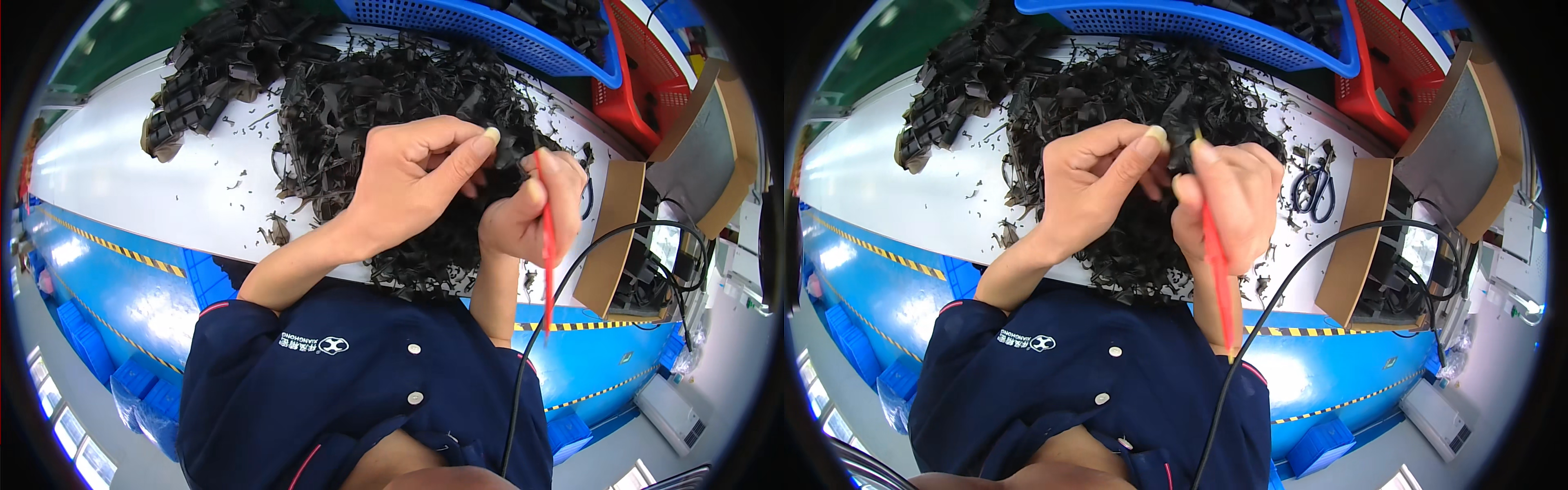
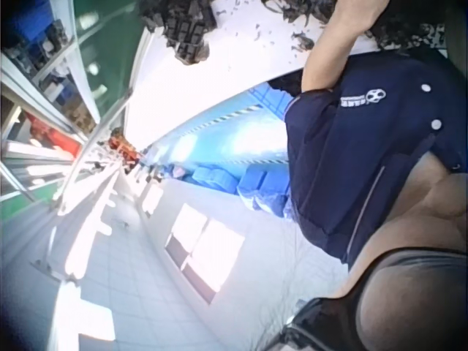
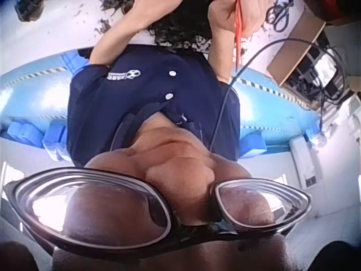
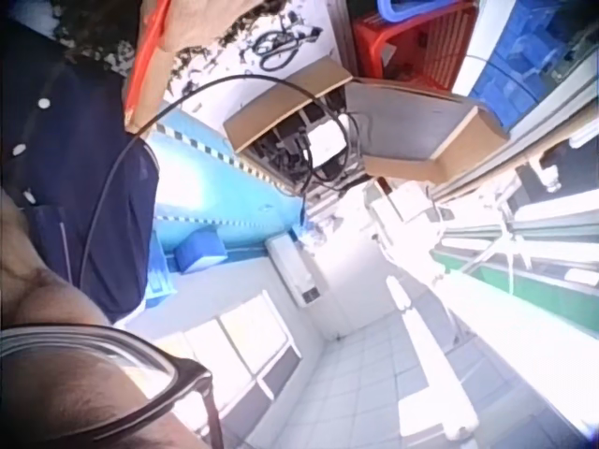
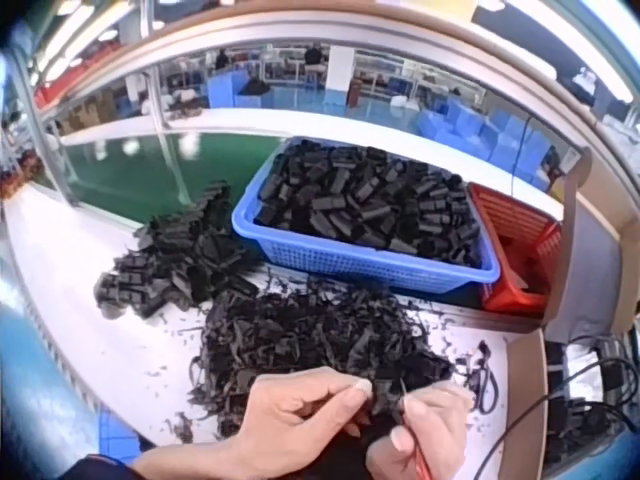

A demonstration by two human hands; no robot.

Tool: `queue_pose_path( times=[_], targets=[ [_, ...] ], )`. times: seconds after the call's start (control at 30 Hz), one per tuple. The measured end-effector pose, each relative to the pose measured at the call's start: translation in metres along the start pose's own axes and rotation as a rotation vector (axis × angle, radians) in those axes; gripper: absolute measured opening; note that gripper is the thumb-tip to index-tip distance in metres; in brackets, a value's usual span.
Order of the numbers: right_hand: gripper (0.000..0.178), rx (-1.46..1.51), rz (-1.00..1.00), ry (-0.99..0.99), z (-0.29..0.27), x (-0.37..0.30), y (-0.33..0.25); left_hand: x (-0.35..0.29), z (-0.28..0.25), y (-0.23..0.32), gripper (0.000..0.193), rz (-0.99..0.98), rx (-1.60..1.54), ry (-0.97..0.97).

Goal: The person processes and assembles small black plastic housing components using an electric screwdriver.

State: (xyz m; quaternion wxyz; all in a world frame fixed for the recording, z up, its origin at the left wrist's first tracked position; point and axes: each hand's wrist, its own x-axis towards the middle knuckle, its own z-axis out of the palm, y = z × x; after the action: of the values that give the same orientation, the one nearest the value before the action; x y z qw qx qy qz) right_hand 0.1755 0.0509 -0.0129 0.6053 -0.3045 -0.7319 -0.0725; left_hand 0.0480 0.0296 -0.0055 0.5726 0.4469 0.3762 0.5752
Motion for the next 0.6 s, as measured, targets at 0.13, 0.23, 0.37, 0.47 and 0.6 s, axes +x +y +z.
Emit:
queue_pose_path(
  times=[0.13,0.23,0.37,0.47,0.6],
  targets=[
    [0.023,0.159,-0.152,0.029,0.007,-0.002,0.002,0.002,-0.002,0.002,0.028,-0.065,-0.266,-0.003],
    [0.028,0.217,-0.185,-0.031,0.002,-0.002,-0.006,-0.001,-0.005,0.006,0.031,-0.202,-0.287,-0.037],
    [0.027,0.262,-0.220,-0.096,-0.003,-0.007,-0.020,-0.004,-0.015,0.000,0.036,-0.516,-0.431,-0.159],
    [0.026,0.325,-0.264,-0.120,0.007,-0.009,-0.025,-0.006,-0.020,0.004,0.032,-0.513,-0.392,-0.160],
    [0.027,0.365,-0.323,-0.156,0.005,-0.011,-0.027,-0.004,-0.023,0.004,0.034,-0.536,-0.398,-0.124]
  ],
)
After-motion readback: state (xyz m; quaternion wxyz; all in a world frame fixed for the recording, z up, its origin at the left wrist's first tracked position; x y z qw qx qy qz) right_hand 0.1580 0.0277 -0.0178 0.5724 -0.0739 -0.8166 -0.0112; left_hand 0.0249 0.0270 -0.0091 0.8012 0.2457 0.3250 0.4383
